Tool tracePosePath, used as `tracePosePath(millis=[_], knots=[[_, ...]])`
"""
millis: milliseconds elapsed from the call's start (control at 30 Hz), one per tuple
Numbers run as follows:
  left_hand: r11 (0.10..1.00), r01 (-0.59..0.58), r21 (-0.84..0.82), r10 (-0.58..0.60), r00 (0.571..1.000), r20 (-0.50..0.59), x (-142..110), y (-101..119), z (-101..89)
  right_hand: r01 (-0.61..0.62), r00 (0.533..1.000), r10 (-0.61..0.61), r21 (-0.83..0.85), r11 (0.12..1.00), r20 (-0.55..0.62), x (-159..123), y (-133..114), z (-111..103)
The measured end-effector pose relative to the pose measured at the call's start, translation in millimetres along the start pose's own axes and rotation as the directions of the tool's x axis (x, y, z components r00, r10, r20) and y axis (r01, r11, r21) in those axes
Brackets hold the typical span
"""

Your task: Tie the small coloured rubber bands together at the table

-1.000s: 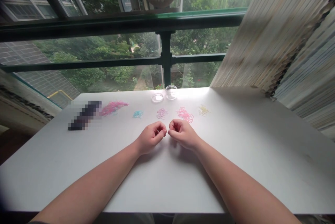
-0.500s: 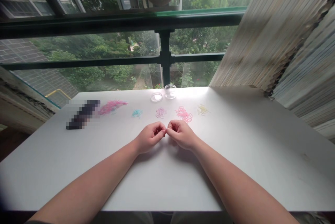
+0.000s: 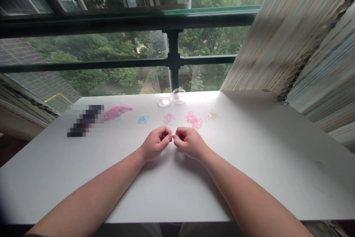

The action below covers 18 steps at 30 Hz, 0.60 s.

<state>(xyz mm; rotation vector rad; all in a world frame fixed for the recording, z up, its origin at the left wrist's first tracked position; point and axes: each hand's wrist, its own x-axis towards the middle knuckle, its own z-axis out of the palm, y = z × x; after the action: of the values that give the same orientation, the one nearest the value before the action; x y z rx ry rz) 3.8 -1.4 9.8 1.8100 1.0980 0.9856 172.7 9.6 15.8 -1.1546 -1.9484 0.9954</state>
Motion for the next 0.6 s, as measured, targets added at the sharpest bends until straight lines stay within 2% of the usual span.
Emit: tracePosePath(millis=[167,333,433,600], knots=[[0.998,-0.035,0.048,0.035,0.999,0.000,-0.8,1.1,0.6,-0.039,0.998,0.037,-0.046,0.998,-0.041,-0.8,-2.1,2.0],[0.999,-0.015,0.038,0.015,1.000,0.006,-0.4,1.4,-0.2,0.000,0.997,-0.006,-0.066,0.998,-0.082,-1.0,-1.0,-0.2],[1.000,0.000,0.001,0.000,1.000,0.003,0.1,1.4,-1.5,0.049,0.997,-0.048,0.017,0.999,-0.066,-0.2,0.2,-2.1],[1.000,-0.003,-0.019,0.003,1.000,-0.004,0.6,0.3,-2.2,0.042,0.998,-0.035,0.153,0.987,-0.049,1.4,2.1,-2.5]])
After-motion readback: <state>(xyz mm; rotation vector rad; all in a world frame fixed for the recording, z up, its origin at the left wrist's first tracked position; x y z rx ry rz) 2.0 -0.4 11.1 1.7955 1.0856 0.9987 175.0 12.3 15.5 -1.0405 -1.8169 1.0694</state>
